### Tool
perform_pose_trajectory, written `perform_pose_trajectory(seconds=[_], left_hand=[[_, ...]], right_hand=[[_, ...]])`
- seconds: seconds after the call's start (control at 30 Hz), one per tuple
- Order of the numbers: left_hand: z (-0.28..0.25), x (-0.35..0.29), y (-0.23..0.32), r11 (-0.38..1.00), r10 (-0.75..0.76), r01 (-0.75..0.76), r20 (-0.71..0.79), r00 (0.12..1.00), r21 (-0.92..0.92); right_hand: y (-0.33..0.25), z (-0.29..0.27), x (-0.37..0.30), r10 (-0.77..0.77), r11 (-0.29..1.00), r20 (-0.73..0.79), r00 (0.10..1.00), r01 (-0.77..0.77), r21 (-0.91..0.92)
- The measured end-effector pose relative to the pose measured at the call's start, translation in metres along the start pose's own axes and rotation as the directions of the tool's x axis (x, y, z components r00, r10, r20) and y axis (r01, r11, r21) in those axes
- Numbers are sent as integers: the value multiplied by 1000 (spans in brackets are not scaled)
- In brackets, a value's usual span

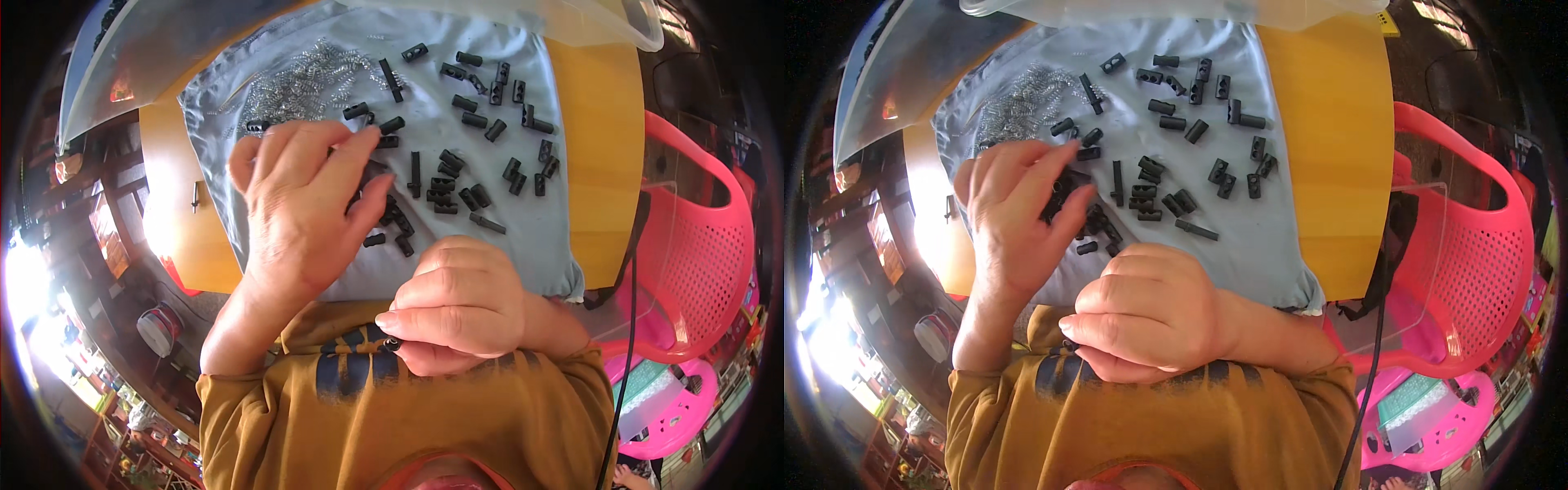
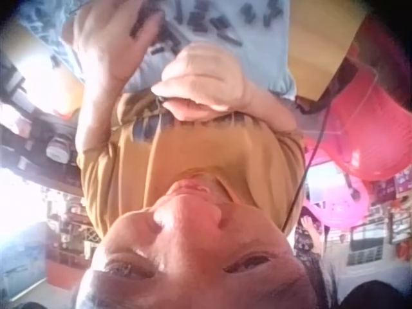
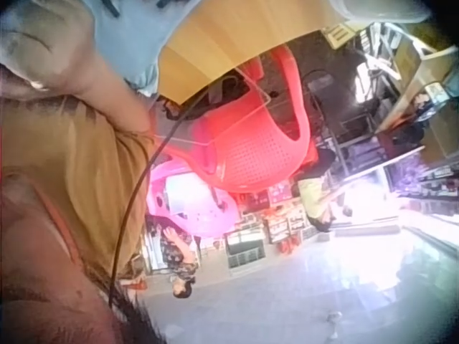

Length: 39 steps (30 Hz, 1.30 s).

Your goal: The person assembles cord locks by hand, inserting a spring into a plastic housing and then pressing a plunger into the housing. They repeat this process for several cord locks, picking up components from the table and placing the finished items back down.

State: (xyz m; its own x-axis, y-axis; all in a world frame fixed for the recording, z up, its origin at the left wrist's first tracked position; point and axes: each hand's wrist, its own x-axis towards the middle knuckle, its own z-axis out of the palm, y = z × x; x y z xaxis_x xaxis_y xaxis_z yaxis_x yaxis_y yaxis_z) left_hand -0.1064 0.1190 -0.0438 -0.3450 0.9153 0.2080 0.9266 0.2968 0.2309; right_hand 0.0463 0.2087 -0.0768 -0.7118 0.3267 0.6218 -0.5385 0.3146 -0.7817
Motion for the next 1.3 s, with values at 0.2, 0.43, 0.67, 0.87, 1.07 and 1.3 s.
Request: perform_pose_trajectory(seconds=[0.2, 0.43, 0.67, 0.87, 1.07, 1.3], left_hand=[[-15, -6, -11, 996, 78, -65, -244, 967, 62], [-10, -4, -4, 993, 111, -102, -202, 973, 55], [5, 13, 2, 996, 80, -79, -39, 996, 35], [9, 23, 3, 988, 150, -148, -26, 988, 52], [8, 28, -4, 977, 214, -212, 55, 975, -37], [0, -6, -3, 990, -22, 6, -110, 994, -141]], right_hand=[[2, 2, -3, 0, 1000, -50, 999, 2, 29], [0, 0, 0, -20, 1000, -22, 1000, 20, -2], [1, 0, 1, -15, 1000, -20, 1000, 15, 7], [-1, -1, 1, 16, 1000, -9, 1000, -16, 13], [-2, -6, 2, 28, 999, 11, 1000, -28, 18], [-2, -8, 3, 53, 999, 38, 998, -53, 2]])
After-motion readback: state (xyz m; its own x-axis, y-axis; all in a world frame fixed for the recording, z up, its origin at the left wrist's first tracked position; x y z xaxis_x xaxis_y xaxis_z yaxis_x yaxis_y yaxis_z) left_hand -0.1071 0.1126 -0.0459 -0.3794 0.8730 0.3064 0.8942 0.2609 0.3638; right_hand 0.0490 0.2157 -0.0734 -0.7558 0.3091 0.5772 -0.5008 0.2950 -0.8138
